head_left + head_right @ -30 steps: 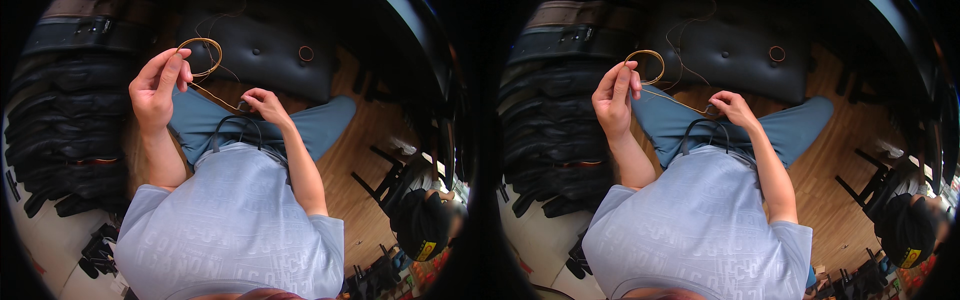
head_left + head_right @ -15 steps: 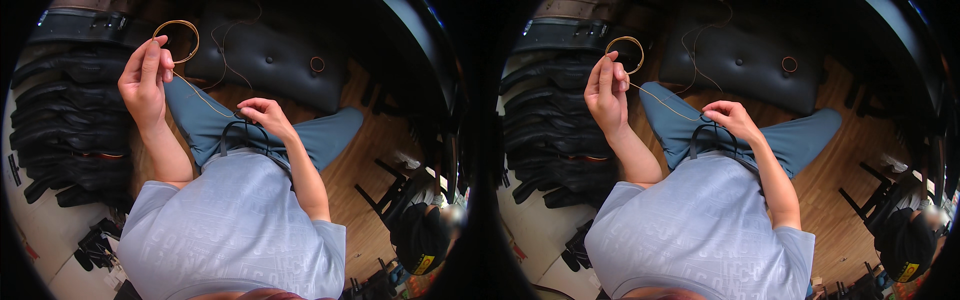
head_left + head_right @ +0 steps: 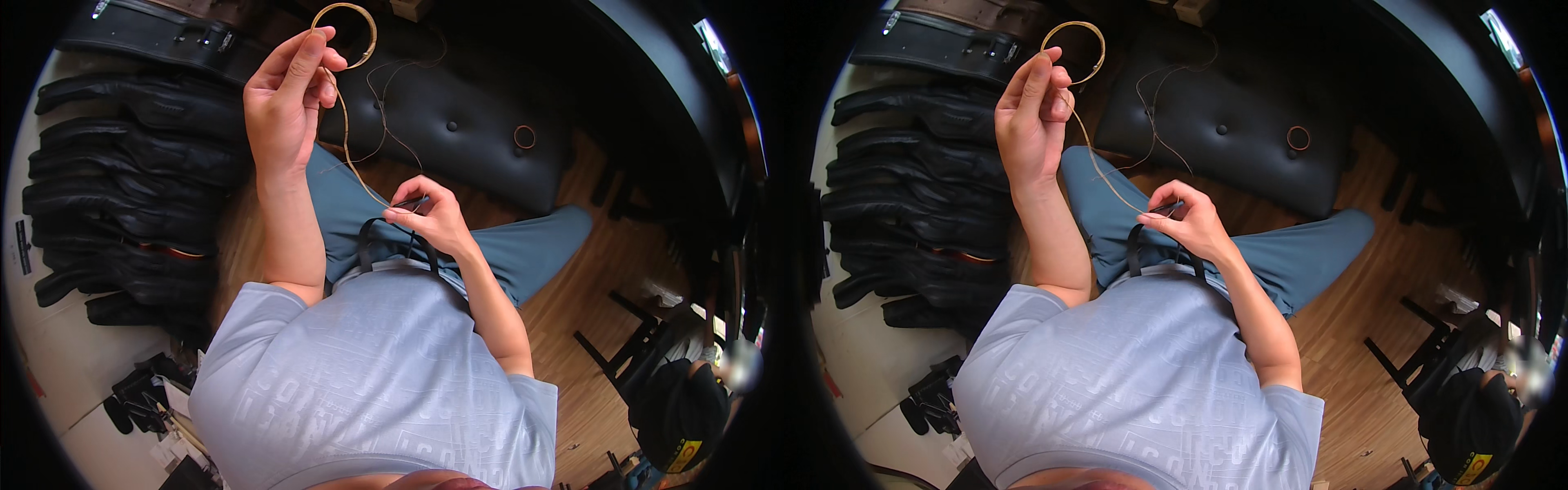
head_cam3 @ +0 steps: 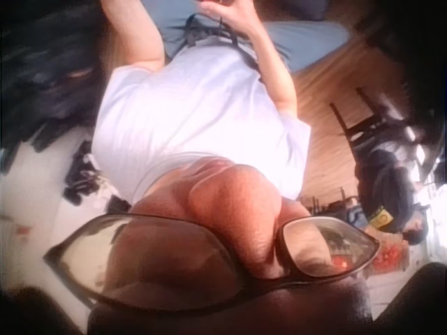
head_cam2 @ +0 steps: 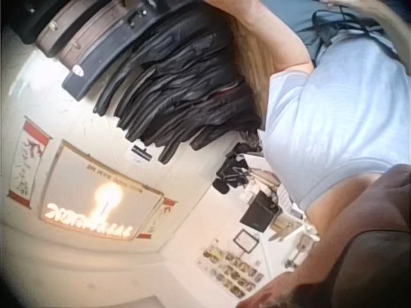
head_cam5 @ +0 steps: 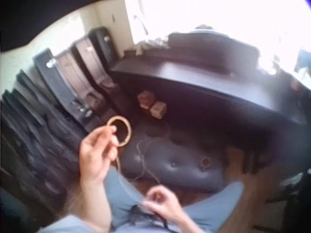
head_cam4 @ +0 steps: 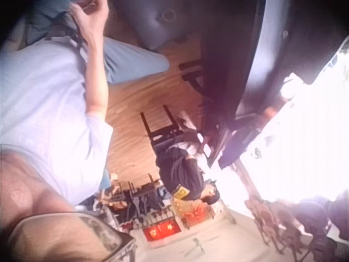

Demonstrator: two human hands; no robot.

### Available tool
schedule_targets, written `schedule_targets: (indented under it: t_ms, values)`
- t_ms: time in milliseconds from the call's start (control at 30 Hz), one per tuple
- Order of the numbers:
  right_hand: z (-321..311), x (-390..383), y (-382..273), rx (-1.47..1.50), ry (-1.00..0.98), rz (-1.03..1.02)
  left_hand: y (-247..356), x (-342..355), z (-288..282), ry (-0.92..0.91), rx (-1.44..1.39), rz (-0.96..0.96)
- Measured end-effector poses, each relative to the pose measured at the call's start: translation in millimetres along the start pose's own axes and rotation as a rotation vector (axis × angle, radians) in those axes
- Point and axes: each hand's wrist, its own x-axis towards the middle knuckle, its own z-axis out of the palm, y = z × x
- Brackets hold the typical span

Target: The person sits on a piano bench and repeatedly bends a thin wire into small circular loops by hand, placing each finished loop on the bench. The person continues forming additional loops throughout the clip.

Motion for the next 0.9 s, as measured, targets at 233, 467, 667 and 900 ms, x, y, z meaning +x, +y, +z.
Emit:
schedule_targets:
  t_ms: [233, 467, 667, 900]
  values:
    - [-31, -16, -16, 0.416, 0.267, -0.018, -8, 1, -15, 0.030, -0.044, -0.067]
    - [-58, -29, -1, 0.023, 0.376, 0.088, -12, -5, -18, 0.072, -0.041, -0.133]
    - [-83, -53, 24, -0.345, 0.390, 0.233, -11, -6, -15, 0.110, -0.066, -0.197]
    - [-58, -74, -8, -0.871, 0.292, -0.039, -36, -22, -2, -0.031, -0.111, -0.306]
